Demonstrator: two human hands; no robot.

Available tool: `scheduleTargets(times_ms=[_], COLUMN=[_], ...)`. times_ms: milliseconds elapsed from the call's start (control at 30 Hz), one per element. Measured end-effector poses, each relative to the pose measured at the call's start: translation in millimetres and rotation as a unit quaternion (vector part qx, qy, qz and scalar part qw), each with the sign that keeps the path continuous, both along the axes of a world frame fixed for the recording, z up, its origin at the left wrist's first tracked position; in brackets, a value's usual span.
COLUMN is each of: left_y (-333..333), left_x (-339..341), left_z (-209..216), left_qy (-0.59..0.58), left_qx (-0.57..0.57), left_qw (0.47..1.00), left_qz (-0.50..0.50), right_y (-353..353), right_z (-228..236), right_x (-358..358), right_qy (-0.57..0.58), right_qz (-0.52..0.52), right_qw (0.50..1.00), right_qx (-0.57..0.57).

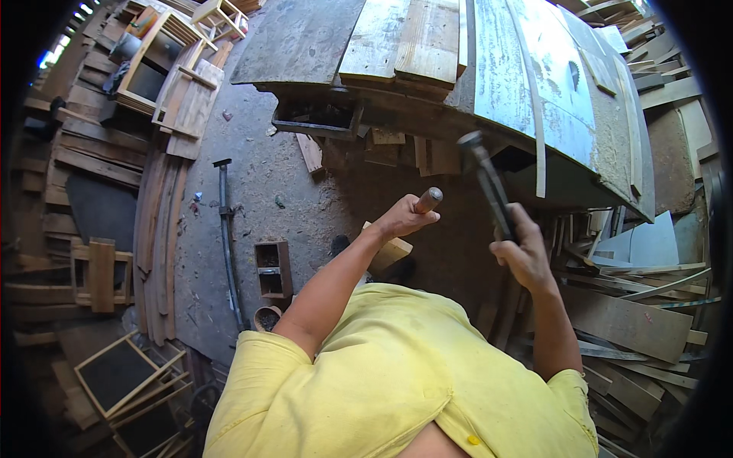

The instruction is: The person assembles a wooden pallet by applying glue to wooden planks and securing them with a hammer and nails. The person uses a brush to apply glue and a hammer to drive nails into the planks, working on a partially assembled pallet structure.

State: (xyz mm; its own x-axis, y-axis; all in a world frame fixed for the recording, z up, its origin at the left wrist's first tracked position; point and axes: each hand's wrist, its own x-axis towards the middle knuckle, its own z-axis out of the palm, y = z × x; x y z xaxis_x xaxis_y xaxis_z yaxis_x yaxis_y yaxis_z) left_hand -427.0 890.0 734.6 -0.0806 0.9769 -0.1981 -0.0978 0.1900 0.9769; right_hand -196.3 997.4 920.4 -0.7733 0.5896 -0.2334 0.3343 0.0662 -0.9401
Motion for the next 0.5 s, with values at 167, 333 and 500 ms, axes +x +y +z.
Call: scheduleTargets(times_ms=[167, 333, 500], left_y=[-0.7, -2.1, -5.0], left_x=[2.1, 3.3, 3.8], left_z=[1.5, 2.0, 0.6], left_qy=[-0.014, -0.041, -0.038], left_qx=[-0.004, -0.009, -0.010], left_qw=[1.000, 0.999, 0.999], left_qz=[0.007, -0.003, 0.008], right_y=[-17.1, -8.2, -11.0], right_z=[-10.2, -5.6, 21.0], right_x=[-10.2, -22.2, -12.2], right_qy=[-0.064, -0.193, 0.053], right_qz=[-0.036, 0.079, -0.127], right_qw=[0.974, 0.956, 0.988], right_qx=[0.216, 0.208, 0.066])
